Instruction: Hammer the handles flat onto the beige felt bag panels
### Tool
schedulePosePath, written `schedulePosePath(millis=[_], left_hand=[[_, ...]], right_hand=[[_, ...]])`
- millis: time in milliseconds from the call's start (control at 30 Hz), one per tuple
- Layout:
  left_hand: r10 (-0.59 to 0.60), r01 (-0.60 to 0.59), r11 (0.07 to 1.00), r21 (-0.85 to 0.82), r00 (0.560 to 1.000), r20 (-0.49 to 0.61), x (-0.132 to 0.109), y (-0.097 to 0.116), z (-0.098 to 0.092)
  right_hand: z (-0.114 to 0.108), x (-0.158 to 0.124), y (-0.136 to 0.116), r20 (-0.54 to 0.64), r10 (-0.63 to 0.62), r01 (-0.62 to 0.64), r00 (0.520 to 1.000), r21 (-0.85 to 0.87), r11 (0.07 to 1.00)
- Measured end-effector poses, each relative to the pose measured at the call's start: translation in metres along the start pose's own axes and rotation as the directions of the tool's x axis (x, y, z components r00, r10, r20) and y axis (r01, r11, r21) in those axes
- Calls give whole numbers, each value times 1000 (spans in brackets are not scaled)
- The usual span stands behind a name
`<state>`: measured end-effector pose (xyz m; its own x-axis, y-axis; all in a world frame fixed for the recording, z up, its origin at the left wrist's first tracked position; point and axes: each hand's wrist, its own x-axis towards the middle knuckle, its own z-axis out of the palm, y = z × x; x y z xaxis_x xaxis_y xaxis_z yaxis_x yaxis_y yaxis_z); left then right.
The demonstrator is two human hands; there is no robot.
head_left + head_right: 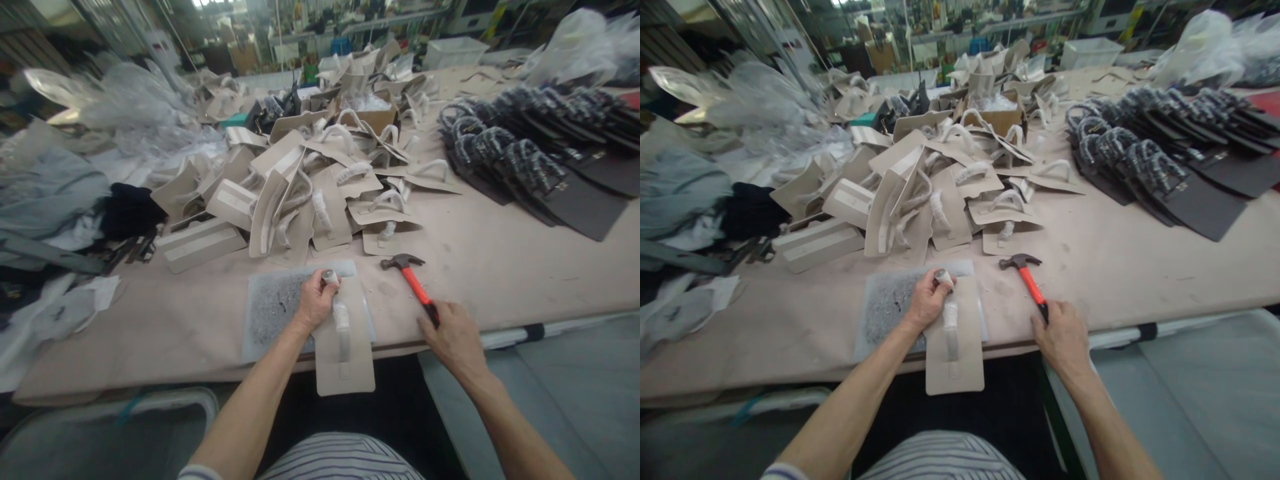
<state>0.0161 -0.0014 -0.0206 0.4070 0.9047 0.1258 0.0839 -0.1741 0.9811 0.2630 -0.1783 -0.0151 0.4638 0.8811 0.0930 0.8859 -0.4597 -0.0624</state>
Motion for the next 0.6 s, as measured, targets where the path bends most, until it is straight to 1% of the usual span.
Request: schedulePosePath(millis=[67, 100, 167, 200, 233, 267, 300, 333, 367, 400, 433, 467, 500, 533, 567, 600], left_hand=[[34, -35, 998, 45, 999, 20, 1, 2, 0], [50, -53, 996, 68, 998, 43, 2, 2, -1], [74, -86, 991, 106, 991, 109, 5, 4, -4], [81, -99, 988, 119, 986, 147, 7, 5, -6], [87, -112, 985, 131, 979, 184, 10, 5, -8], [94, -128, 982, 142, 971, 220, 11, 6, -9], [102, -144, 978, 153, 963, 251, 13, 6, -11], [109, -158, 974, 161, 955, 275, 14, 6, -12], [116, -169, 971, 166, 950, 291, 14, 6, -12], [122, -178, 970, 167, 947, 298, 14, 6, -13], [127, -182, 969, 165, 946, 299, 13, 6, -13], [133, -186, 970, 159, 947, 294, 12, 7, -13], [139, -189, 970, 154, 947, 288, 10, 7, -13], [145, -195, 969, 152, 947, 286, 9, 7, -13], [151, -202, 967, 155, 945, 289, 8, 7, -13], [156, -210, 964, 161, 942, 297, 7, 8, -13]], right_hand=[[-3, 3, -1, 73, 26, -26, 997, 1, 1000], [-5, 6, -2, 114, 49, -53, 992, 34, 998], [-11, 14, -5, 227, 110, -153, 968, 181, 972], [-15, 18, -7, 299, 149, -241, 943, 298, 924], [-19, 21, -10, 398, 173, -352, 901, 437, 828], [-23, 24, -13, 513, 165, -476, 842, 565, 674], [-27, 25, -17, 622, 116, -593, 774, 649, 477], [-31, 26, -21, 701, 49, -685, 711, 676, 272], [-34, 26, -27, 747, -16, -742, 665, 662, 106], [-37, 25, -33, 771, -60, -772, 634, 635, -3], [-41, 24, -40, 778, -70, -781, 624, 622, -58], [-45, 22, -46, 766, -51, -768, 640, 636, -74], [-51, 20, -53, 737, -26, -737, 676, 674, -54], [-57, 18, -58, 682, -1, -682, 732, 732, -1], [-64, 16, -63, 598, 24, -598, 801, 797, 83], [-73, 14, -66, 487, 48, -486, 872, 851, 198]])
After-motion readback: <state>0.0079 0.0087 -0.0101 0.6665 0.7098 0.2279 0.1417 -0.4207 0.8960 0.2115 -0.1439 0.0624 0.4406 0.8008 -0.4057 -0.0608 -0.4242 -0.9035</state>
